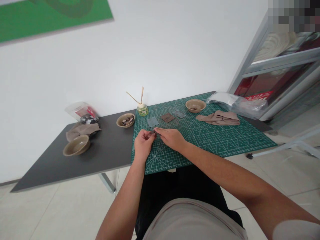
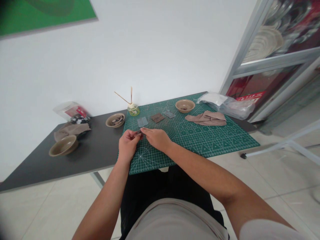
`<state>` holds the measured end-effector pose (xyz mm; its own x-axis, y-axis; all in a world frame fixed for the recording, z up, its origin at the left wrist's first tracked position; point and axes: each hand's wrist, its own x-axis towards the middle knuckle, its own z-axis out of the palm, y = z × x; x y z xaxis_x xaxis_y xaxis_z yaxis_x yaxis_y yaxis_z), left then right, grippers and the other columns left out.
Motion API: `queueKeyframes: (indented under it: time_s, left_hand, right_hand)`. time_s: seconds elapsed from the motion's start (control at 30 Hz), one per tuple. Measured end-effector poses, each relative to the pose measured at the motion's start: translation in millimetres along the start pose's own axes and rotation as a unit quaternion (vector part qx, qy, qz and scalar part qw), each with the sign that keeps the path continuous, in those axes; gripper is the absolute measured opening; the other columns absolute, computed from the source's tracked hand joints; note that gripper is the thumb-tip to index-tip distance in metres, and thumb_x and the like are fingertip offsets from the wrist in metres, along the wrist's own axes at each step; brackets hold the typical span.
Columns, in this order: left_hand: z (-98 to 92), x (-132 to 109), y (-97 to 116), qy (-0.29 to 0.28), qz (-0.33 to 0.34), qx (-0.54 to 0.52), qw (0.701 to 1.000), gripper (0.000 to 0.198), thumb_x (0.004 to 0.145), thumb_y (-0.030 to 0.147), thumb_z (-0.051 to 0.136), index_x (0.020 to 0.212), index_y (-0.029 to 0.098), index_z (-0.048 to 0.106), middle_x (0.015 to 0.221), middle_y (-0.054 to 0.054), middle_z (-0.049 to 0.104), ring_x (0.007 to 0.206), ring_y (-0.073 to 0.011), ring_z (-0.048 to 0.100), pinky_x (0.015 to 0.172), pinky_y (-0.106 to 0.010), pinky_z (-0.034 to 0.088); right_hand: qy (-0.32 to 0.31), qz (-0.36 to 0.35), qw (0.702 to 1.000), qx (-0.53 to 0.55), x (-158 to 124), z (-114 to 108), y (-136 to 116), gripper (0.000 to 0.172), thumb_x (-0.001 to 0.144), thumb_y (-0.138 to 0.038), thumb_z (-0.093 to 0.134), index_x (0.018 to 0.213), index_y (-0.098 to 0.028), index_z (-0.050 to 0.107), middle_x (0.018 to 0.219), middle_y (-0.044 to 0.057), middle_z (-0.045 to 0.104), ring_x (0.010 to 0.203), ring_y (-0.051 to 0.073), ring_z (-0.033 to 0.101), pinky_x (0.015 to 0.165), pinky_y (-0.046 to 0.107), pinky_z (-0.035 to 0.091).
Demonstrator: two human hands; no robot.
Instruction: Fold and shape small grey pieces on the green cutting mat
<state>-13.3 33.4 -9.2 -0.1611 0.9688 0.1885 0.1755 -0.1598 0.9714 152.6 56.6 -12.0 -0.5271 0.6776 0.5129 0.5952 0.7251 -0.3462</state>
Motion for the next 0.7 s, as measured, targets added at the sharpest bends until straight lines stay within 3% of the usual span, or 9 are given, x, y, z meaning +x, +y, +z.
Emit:
queueKeyframes:
  time_s: [0.2, 0.5, 0.7]
  left_hand:
    - [-1.4, -1.5, 4.2, 0.018, 0.035, 0.092, 0.995, 0.015, 0.072, 0.025, 0.065, 0.066, 0.022, 0.052, 0.059, 0.005, 0.055, 0.056, -0.0113, 0.049, 0.058, -0.024, 0.04]
    - [2.4, -4.0, 1.6, 0.014, 0.026, 0.019, 0.999, 0.021, 0.073, 0.033, 0.069, 0.072, 0.022, 0.051, 0.068, 0.003, 0.063, 0.062, -0.0127, 0.056, 0.062, -0.025, 0.044]
    - [-0.1, -3.7, -0.2, 0.035, 0.062, 0.061, 0.996, 0.018, 0.075, 0.025, 0.066, 0.066, 0.021, 0.05, 0.059, 0.006, 0.051, 0.055, -0.0093, 0.045, 0.055, -0.023, 0.037]
  right_hand:
    - [-0.006, -0.054, 0.998, 0.012, -1.8, -2.1, -2.5, 0.047, 0.092, -0.008, 0.047, 0.136, -0.021, 0.059, 0.141, 0.005, 0.058, 0.123, 0.018, 0.062, 0.102, 0.034, 0.054]
    - [0.024, -0.013, 0.999, 0.034, -2.2, 2.6, 2.3, 0.049, 0.09, -0.008, 0.048, 0.136, -0.02, 0.059, 0.134, 0.004, 0.064, 0.119, 0.017, 0.064, 0.101, 0.031, 0.054]
    - [0.015, -0.073, 0.997, 0.024, -3.3, -2.2, -0.9, 0.047, 0.092, -0.01, 0.045, 0.136, -0.021, 0.058, 0.141, 0.005, 0.058, 0.122, 0.018, 0.063, 0.101, 0.033, 0.054]
